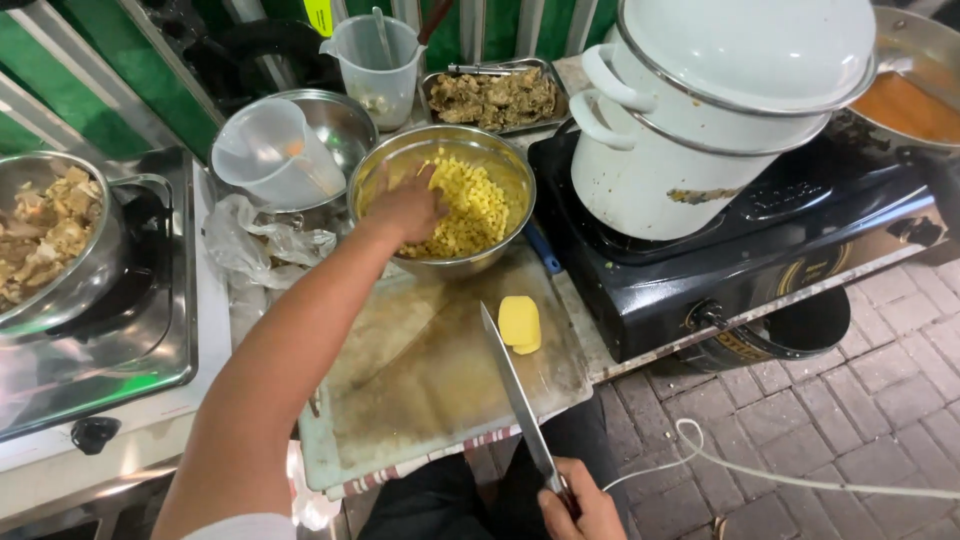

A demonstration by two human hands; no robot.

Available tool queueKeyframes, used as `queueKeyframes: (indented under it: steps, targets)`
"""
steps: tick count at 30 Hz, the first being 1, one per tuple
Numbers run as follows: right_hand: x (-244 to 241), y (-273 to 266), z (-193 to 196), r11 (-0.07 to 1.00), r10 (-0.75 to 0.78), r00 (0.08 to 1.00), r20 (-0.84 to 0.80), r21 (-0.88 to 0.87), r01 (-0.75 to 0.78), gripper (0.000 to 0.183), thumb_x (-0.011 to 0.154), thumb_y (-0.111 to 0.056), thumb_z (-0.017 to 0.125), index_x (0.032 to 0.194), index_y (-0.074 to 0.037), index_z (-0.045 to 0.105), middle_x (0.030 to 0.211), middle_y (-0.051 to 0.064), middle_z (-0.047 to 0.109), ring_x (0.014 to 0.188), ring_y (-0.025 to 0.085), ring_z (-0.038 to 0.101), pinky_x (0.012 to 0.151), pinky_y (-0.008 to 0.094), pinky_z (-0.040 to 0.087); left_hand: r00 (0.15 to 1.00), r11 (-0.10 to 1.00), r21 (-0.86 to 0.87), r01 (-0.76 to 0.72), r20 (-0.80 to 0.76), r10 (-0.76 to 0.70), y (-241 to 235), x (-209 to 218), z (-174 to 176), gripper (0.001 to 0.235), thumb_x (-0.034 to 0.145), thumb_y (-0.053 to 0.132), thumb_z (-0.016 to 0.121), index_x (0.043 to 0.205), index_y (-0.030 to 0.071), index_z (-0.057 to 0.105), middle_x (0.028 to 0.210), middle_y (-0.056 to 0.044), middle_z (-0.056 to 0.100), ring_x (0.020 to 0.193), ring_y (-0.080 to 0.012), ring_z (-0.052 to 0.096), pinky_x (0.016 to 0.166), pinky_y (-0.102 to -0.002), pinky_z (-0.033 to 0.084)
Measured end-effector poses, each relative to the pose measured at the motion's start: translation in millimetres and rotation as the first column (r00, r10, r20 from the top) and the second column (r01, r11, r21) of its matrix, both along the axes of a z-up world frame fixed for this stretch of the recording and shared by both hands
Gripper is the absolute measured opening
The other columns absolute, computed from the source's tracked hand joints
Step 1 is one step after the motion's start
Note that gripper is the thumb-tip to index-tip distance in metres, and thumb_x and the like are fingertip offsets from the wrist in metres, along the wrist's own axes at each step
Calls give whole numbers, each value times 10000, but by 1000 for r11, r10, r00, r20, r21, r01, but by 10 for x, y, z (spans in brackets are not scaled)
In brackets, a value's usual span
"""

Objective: The person slices and dices potatoes on a cutting board using a knife, then transfers the diced pieces into a metal bowl. The process is repeated multiple times with consistent dicing and transfer actions.

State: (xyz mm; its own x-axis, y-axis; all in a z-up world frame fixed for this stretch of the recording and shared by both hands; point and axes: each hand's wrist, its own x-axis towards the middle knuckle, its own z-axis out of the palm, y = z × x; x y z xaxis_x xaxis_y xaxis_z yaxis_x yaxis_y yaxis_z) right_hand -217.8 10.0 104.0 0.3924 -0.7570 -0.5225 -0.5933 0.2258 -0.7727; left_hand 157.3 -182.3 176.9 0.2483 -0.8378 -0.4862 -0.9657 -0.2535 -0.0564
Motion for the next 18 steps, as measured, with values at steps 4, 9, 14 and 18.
queueKeyframes:
  steps: [4,9,14,18]
  targets:
    - [-228,42,-34,992,112,978,-174,-29,-119,367,873,-281,602,1240,-285,595,724,-7,614,632,134,579,667,268,450,916,725,-639,-258,-400,-27,4,46,-62,290,1007,357,544,876,120,648,951,-88,572,854,-286,550,720,-451,389]
    - [73,-141,-203,755,380,876,-295,-448,-479,460,867,-198,547,1318,-278,504,1036,-1,630,651,338,621,563,453,483,923,826,-512,-238,-383,28,145,-205,267,787,862,759,290,1170,151,683,1349,-157,584,1316,-404,419,961,-532,368]
    - [829,-457,-650,143,213,896,-390,-895,-423,271,839,-130,593,1083,-197,693,917,-4,664,859,209,672,622,321,579,983,842,-531,90,-86,-160,205,-173,-111,646,965,587,471,1449,159,462,1438,-145,461,1363,-320,359,1073,-572,211]
    - [861,-466,-199,88,252,925,-284,-945,-315,206,811,-73,647,997,-112,726,1005,86,653,875,286,642,674,394,537,965,712,-669,212,28,-261,301,-156,-196,507,962,528,538,1268,135,631,1311,-123,569,1277,-286,462,1018,-533,278]
